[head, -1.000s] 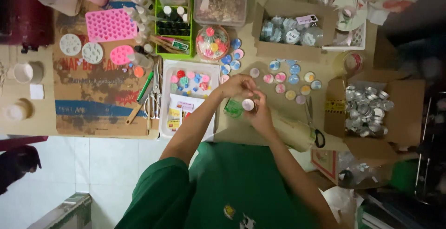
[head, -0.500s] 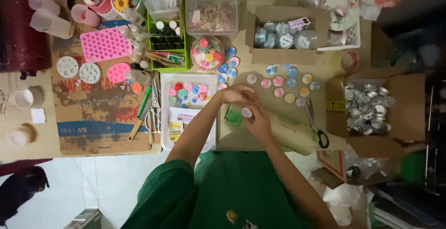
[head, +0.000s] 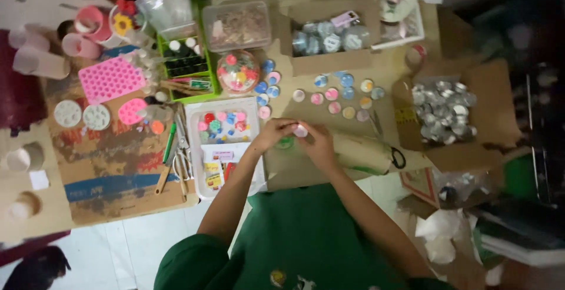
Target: Manually wrapping small tea light candles in plastic film and cutting them with scissors.
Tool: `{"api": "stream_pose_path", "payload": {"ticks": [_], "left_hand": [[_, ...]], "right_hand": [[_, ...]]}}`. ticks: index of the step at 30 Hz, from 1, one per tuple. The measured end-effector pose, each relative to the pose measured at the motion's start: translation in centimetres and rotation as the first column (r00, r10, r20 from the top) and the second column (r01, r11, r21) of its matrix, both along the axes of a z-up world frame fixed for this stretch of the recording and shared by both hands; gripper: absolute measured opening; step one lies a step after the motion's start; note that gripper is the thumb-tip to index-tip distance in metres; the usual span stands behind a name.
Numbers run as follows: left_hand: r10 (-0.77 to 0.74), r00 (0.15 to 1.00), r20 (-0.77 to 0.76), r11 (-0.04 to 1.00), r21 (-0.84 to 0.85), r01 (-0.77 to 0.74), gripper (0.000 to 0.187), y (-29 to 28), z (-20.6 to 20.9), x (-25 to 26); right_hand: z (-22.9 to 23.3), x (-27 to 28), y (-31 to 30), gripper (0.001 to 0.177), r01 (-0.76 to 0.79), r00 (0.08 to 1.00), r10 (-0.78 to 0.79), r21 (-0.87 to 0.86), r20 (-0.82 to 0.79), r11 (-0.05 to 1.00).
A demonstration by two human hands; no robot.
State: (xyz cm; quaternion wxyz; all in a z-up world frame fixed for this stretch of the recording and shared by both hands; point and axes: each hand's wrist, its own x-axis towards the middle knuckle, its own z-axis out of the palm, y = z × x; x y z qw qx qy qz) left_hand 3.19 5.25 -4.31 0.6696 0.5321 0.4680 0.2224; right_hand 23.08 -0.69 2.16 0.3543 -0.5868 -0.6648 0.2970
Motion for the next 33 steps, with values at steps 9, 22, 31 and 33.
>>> {"api": "stream_pose_path", "payload": {"ticks": [9,22,31,33], "left_hand": [[0.03,0.988,0.15,0.935,-0.353,0.025,0.043,1.9,-3.7,0.4],[0.085,0.996,0.011,0.873,-0.483,-0.069,0.066,2.0,-1.8,0.1],[0.197,0.977,0.08,0.901,-0.407,-0.148,0.043,2.0,-1.0,0.6],[0.214,0.972,0.094,0.898,-0.411,-0.158,0.039,1.8,-1.3,0.6]], "right_hand": [[0.0,2.2,-0.8,0.059,0.002,0.999,-0.005,0.077,0.045,0.997],[-1.5,20.8,-14.1,0.034,0.368,0.809,-0.344,0.045,0.476,0.929],[-4.2,27.1,-17.6,0.021,0.323,0.814,-0.044,-0.387,0.579,0.864],[-6.6,30.2,-23.1,0.035,0.36,0.863,-0.077,-0.502,0.5,0.786]]}}
